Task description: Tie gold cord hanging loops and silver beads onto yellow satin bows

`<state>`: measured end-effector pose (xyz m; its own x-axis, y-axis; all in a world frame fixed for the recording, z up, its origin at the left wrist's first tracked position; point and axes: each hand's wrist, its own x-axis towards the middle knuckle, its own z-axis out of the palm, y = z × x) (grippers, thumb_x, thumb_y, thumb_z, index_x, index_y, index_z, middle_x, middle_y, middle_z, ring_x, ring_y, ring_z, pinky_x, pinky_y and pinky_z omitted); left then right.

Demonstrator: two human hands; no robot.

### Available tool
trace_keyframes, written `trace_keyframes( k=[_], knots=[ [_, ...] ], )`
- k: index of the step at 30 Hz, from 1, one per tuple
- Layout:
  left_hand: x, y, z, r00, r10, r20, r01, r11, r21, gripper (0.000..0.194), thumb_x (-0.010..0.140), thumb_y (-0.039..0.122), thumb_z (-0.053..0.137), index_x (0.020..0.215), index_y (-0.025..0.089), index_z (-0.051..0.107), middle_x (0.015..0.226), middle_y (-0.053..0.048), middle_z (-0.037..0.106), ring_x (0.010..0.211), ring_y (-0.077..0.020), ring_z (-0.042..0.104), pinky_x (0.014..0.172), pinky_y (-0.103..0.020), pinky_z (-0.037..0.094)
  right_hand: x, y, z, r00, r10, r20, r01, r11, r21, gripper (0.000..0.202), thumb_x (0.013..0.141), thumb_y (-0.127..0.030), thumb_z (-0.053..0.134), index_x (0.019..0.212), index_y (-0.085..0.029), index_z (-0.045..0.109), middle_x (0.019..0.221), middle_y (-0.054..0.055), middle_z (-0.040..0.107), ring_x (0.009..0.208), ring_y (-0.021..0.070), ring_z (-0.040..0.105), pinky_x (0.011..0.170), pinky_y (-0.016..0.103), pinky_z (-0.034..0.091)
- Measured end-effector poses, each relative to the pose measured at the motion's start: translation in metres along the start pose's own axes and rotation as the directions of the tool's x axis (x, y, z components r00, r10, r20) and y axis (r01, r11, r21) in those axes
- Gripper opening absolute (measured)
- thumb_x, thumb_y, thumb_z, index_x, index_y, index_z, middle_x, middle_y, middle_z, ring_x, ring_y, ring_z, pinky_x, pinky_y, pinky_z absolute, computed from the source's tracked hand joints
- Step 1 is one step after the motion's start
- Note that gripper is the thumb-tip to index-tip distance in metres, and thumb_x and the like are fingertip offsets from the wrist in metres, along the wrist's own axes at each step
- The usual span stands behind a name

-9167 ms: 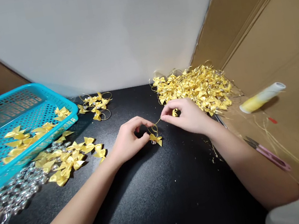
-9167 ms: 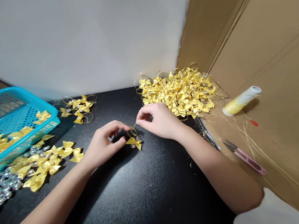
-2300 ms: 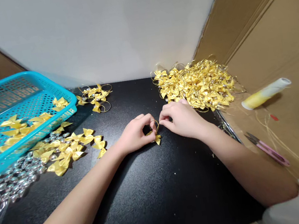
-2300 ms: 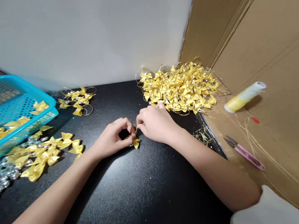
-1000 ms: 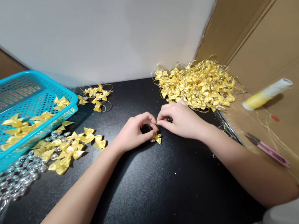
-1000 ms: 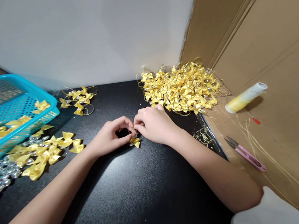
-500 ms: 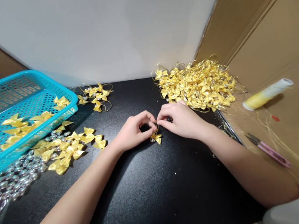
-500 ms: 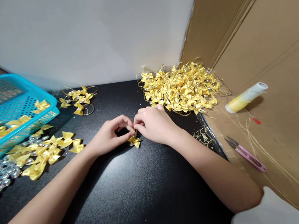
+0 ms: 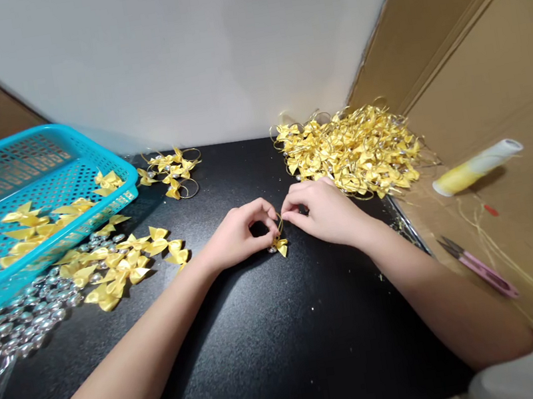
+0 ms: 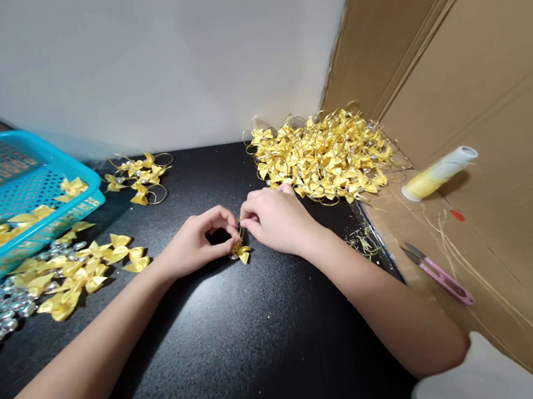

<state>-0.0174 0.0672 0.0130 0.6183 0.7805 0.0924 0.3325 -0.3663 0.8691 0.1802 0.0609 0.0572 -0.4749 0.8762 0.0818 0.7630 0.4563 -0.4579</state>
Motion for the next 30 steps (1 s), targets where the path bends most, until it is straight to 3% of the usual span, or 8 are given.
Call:
trace_keyframes(
  k=[12,21,30],
  knots=[
    [-0.0002,0.0009,0.0034,0.999,0.03,-0.028,-0.028,0.996,0.085,0.011,0.078,0.015,0.06,0.085,0.019,0.052,0.078,0.001,0.066,0.073,-0.0133,0.066,0.071,-0.026,0.052,0.0004,0.0004,0.0007,1.0,-0.01,-0.018,0.01,1.0,-0.029,0.013,0.085,-0.016,0.062,0.074,-0.019,0.068,0.079,-0.001,0.067,0.08,0.0153,0.058,0.081,0.035,0.03],
    [-0.001,0.0001,0.0032,0.994,0.085,-0.074,-0.065,0.969,0.24,0.007,0.079,0.018,0.06,0.079,0.02,0.054,0.078,0.001,0.064,0.075,-0.0146,0.06,0.074,-0.028,0.047,0.0,0.0005,0.0025,0.998,-0.032,-0.062,0.027,0.996,-0.081,0.014,0.086,-0.017,0.061,0.074,-0.019,0.067,0.082,-0.001,0.067,0.086,0.0174,0.057,0.082,0.035,0.029],
    [-0.002,-0.0023,0.0033,0.994,0.093,-0.051,-0.078,0.966,0.246,0.006,0.081,0.021,0.061,0.076,0.02,0.057,0.078,0.002,0.066,0.075,-0.0147,0.057,0.075,-0.028,0.044,0.0006,0.0013,0.0026,0.995,-0.041,-0.092,0.032,0.995,-0.099,0.014,0.086,-0.017,0.061,0.075,-0.021,0.067,0.082,0.0,0.067,0.086,0.0182,0.056,0.083,0.036,0.028]
  ],
)
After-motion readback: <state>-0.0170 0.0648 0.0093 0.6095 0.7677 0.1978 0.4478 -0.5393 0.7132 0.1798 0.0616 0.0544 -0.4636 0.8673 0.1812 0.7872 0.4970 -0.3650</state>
